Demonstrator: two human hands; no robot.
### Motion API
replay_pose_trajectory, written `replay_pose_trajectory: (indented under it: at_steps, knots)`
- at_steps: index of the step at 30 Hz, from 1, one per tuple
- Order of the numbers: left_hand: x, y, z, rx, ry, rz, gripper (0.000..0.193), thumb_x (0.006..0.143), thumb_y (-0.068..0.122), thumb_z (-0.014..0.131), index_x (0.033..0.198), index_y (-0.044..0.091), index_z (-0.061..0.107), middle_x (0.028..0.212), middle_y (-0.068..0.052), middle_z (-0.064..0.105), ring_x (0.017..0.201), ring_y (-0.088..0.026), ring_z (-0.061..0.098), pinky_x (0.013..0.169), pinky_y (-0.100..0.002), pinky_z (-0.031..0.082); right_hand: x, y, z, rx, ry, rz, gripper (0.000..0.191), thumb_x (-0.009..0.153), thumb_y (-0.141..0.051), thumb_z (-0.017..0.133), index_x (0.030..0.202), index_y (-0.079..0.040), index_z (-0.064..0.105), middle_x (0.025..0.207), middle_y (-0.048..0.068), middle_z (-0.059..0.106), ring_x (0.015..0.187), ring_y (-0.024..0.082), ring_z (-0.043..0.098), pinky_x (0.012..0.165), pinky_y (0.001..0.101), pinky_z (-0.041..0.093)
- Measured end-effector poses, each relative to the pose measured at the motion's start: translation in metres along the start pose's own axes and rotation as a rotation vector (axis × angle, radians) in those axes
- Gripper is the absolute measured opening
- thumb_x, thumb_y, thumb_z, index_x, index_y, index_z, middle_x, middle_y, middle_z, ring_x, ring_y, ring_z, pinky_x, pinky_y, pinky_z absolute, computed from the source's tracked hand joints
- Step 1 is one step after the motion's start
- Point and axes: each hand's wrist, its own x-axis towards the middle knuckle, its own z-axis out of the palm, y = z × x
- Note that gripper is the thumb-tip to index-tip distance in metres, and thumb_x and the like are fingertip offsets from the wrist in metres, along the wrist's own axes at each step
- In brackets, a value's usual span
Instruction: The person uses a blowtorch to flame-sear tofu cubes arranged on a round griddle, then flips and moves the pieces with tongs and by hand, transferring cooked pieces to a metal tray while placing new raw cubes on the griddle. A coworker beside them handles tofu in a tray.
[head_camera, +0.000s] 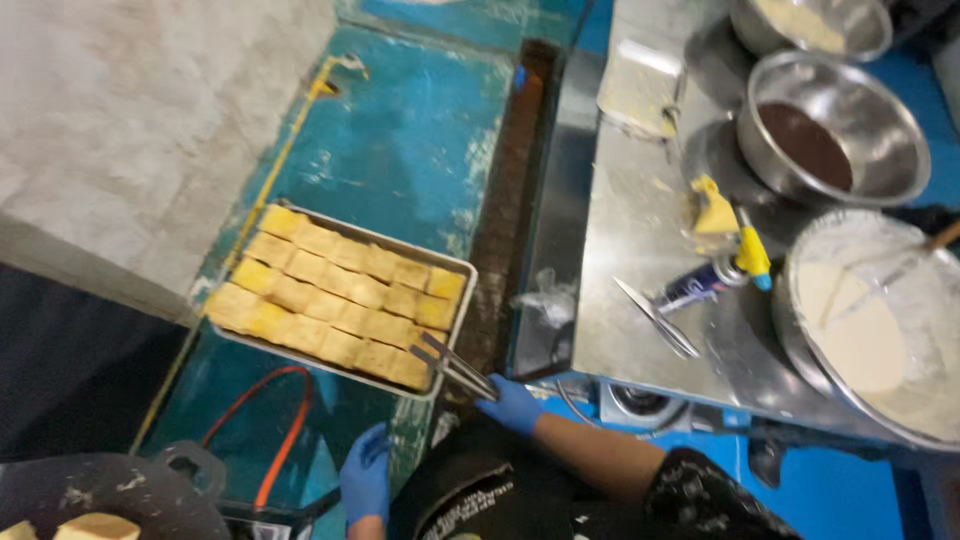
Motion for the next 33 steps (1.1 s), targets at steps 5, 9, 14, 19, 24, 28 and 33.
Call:
replay_pose_trajectory:
  at_steps: [5,9,14,19,24,28,33]
  knots:
    - [-0.031,-0.02,0.058,-0.016,0.024,-0.076,0.035,0.091,0.011,0.067,0.124,0.0,0.07,0.118,-0.016,0.075,0.106,-0.022,0.07,0.094,-0.033,0.052,-0.001,0.047,-0.01,-0.033,-0.175,0.012,0.062,0.087,-0.051,0.074,0.124,-0.004,0.061,0.115,0.028,0.068,0.107,0.044,0.065,0.091,0.0492,0.052]
    - [-0.097,-0.055,0.029,0.453,0.182,-0.525,0.042,0.1,0.037,0.065,0.116,0.001,0.079,0.109,-0.019,0.078,0.099,-0.031,0.072,0.091,-0.04,0.054,0.003,0.068,-0.018,0.0,-0.243,-0.087,0.072,0.086,-0.051,0.07,0.133,0.0,0.052,0.116,0.028,0.067,0.11,0.042,0.066,0.093,0.0464,0.053]
    - [-0.158,-0.083,0.002,0.615,0.065,-0.427,0.043,0.095,0.033,0.046,0.118,0.014,0.077,0.119,-0.016,0.072,0.106,-0.034,0.067,0.094,-0.044,0.051,0.012,0.052,-0.026,0.138,-0.392,-0.12,0.066,0.09,-0.053,0.073,0.13,-0.002,0.066,0.11,0.016,0.074,0.102,0.029,0.069,0.09,0.0406,0.053]
    - [-0.246,-0.083,-0.002,0.119,0.601,-0.745,0.026,0.088,0.028,0.065,0.097,0.011,0.081,0.111,-0.014,0.079,0.107,-0.036,0.073,0.097,-0.046,0.055,0.025,0.027,-0.004,0.22,-0.692,0.153,0.055,0.094,-0.05,0.076,0.105,0.004,0.069,0.075,0.007,0.057,0.06,0.014,0.049,0.053,0.0306,0.041]
    - [-0.231,-0.073,0.004,0.256,0.73,-1.051,0.039,0.093,0.044,0.056,0.115,0.018,0.074,0.123,-0.018,0.067,0.114,-0.044,0.062,0.098,-0.054,0.05,0.033,0.002,0.032,0.074,-0.853,0.079,0.041,0.089,-0.045,0.069,0.093,-0.004,0.067,0.069,0.005,0.067,0.047,0.016,0.056,0.044,0.0309,0.044]
    - [-0.225,-0.065,0.005,0.343,0.787,-0.876,0.039,0.097,0.042,0.049,0.112,0.018,0.076,0.124,-0.015,0.07,0.115,-0.041,0.065,0.098,-0.051,0.053,0.04,-0.034,0.049,0.099,-0.949,0.063,0.037,0.095,-0.041,0.069,0.099,-0.005,0.068,0.068,0.005,0.062,0.051,0.013,0.054,0.046,0.0288,0.041]
    - [-0.255,-0.073,0.012,0.112,0.938,-1.017,0.042,0.09,0.045,0.055,0.117,0.018,0.072,0.125,-0.016,0.068,0.116,-0.042,0.063,0.098,-0.053,0.051,0.053,-0.087,0.07,0.123,-1.056,0.022,0.035,0.091,-0.044,0.064,0.107,-0.013,0.072,0.067,0.004,0.063,0.048,0.013,0.054,0.045,0.0294,0.043]
